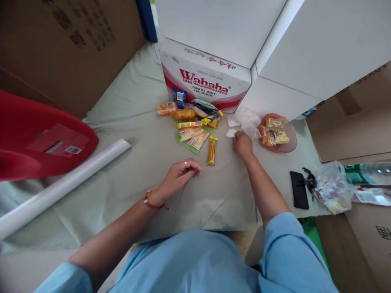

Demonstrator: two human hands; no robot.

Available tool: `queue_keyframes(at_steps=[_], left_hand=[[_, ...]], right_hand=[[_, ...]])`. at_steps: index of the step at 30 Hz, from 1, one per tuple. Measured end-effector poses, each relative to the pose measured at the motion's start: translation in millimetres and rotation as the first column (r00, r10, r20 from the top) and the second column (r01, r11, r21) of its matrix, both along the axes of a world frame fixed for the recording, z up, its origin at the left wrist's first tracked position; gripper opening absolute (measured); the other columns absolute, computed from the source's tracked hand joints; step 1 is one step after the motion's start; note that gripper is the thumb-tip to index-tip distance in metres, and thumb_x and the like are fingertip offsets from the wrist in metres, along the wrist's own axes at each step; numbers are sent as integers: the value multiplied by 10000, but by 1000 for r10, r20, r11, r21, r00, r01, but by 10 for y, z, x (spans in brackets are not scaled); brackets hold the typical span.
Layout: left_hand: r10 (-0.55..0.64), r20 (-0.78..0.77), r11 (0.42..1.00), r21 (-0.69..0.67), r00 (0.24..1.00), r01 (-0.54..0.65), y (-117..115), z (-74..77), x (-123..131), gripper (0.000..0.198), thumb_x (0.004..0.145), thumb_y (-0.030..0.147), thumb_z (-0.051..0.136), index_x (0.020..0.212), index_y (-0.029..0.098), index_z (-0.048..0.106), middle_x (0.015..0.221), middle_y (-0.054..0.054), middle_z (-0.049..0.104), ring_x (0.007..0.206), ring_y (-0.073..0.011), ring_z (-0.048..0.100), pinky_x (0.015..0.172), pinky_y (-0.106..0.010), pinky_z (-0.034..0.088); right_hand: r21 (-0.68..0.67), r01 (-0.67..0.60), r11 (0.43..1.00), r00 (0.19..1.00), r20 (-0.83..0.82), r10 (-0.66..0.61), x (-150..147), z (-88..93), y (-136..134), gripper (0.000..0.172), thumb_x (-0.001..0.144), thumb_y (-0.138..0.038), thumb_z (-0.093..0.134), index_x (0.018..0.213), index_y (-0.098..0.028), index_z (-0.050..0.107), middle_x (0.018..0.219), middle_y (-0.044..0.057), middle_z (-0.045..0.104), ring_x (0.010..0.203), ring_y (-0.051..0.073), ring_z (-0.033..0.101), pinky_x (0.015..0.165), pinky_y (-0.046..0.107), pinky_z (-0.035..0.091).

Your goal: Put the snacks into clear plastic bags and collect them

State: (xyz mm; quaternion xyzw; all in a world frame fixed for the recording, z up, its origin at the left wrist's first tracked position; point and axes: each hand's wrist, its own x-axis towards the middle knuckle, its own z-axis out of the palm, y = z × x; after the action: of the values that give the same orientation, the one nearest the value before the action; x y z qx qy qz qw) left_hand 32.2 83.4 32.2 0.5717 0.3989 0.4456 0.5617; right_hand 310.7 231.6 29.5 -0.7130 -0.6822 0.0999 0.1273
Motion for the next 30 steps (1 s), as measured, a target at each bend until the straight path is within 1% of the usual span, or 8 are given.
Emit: queue_keyframes(at_steps=[3,5,7,9,12,18,25,30], left_hand=[[-111,247,971,-179,963,158,78,-142,197,257,889,418,689,905,162,707,749,-21,660,688,-123,611,620,-239,478],[-91,347,942,-274,933,194,62,-239,292,371,858,515,742,949,160,683,833,-31,673,675,-109,614,554,-214,453],[-42,404,917,-347,914,196,33,-309,350,495,833,599,765,1045,163,665,1001,-62,689,675,-98,625,490,-196,413],[-30,443,894,-389,896,222,20,-350,372,610,822,668,761,1154,170,643,1092,-82,683,673,-96,632,452,-190,376],[-113,458,878,-369,882,305,36,-386,362,633,791,701,779,1081,154,651,887,-29,672,619,-95,590,450,-198,355],[-159,387,911,-297,908,286,45,-409,319,526,707,603,875,786,171,585,645,62,571,554,-68,494,552,-216,392],[-52,580,832,-424,813,357,42,-343,279,587,742,691,819,930,156,663,771,-7,645,630,-103,603,512,-208,420],[-71,617,749,-486,784,451,74,-360,245,471,701,380,899,1056,162,678,732,20,635,571,-80,582,451,-170,339]], right_hand=[[-3,149,989,885,-445,-134,-56,-18,-403,103,887,-290,641,855,-192,640,779,42,639,696,163,549,668,294,425],[-135,182,974,553,-805,-215,-124,5,-789,217,829,-400,731,854,-214,621,709,-19,576,574,118,472,569,262,396],[-267,81,960,225,-934,-278,-231,35,-1184,328,744,-444,831,893,-215,650,698,-49,551,503,73,388,504,232,367],[-345,-31,938,59,-938,-343,-361,58,-1508,382,706,-421,885,949,-197,695,689,-57,542,473,42,325,463,206,339],[-402,-91,911,17,-916,-402,-533,68,-1767,378,715,-389,896,972,-173,723,682,-48,548,464,31,311,424,189,311],[-380,7,925,56,-923,-380,-613,62,-1802,364,674,-399,924,865,-195,691,701,-48,552,497,36,354,430,180,308],[-375,25,927,45,-926,-376,-556,98,-1864,360,675,-407,915,873,-195,702,647,-70,489,486,42,272,423,194,248],[-408,-58,911,29,-913,-407,-522,109,-1893,397,675,-425,926,894,-182,701,599,-79,452,472,35,230,411,179,200]])
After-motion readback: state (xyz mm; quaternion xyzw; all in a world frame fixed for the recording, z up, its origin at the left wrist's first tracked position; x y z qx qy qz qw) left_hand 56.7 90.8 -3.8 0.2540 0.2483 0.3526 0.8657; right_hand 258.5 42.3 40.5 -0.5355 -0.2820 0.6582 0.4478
